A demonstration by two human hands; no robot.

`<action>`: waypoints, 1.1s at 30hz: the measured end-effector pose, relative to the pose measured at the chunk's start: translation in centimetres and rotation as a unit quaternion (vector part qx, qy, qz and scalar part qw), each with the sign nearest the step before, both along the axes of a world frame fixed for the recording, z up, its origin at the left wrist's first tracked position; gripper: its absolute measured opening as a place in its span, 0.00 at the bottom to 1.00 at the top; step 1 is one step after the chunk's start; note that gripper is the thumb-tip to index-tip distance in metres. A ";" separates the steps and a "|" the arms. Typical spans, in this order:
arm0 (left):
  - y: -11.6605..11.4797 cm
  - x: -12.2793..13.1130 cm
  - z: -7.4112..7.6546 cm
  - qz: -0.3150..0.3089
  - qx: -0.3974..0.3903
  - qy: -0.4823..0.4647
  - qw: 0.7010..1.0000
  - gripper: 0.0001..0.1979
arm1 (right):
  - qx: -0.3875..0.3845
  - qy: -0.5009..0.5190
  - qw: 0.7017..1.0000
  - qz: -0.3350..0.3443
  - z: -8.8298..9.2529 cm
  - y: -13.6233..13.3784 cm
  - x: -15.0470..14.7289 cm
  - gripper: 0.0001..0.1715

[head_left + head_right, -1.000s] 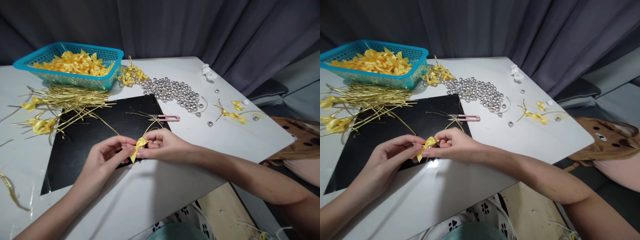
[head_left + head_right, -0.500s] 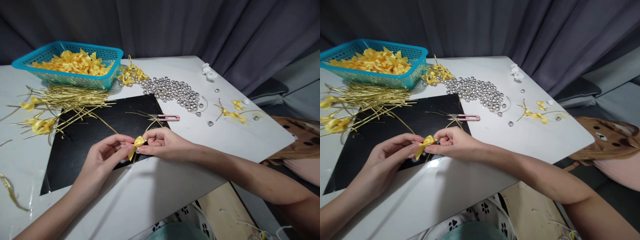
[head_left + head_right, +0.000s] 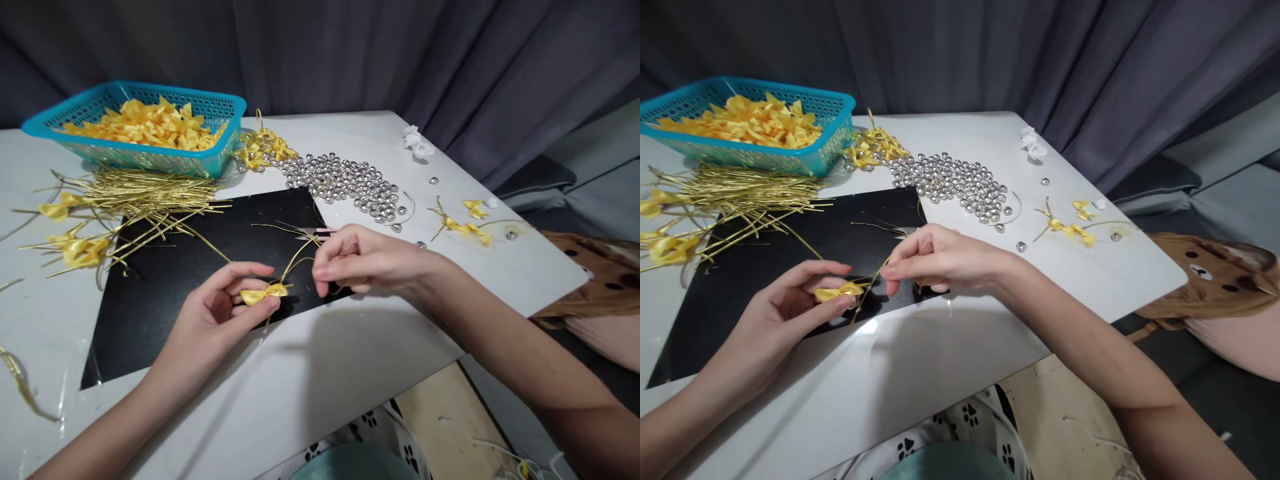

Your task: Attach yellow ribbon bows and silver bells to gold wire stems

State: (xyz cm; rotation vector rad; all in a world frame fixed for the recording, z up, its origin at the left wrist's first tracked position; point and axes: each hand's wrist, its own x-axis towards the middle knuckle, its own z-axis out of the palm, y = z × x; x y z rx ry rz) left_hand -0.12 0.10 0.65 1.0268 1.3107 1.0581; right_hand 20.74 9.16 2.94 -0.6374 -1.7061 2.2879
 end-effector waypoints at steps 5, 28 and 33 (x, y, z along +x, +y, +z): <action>0.0 0.0 -0.2 -0.006 0.018 -0.003 1.000 0.11 | -0.112 0.104 0.988 -0.032 0.3 0.1 0.4 0.16; -0.3 0.4 0.4 -0.061 0.010 -0.022 0.998 0.06 | -0.166 0.068 0.984 -0.019 -1.8 -1.9 -2.0 0.15; -0.3 0.2 0.2 -0.033 -0.025 -0.065 0.997 0.10 | 0.124 -0.024 0.983 -0.131 -1.8 -2.4 -2.2 0.17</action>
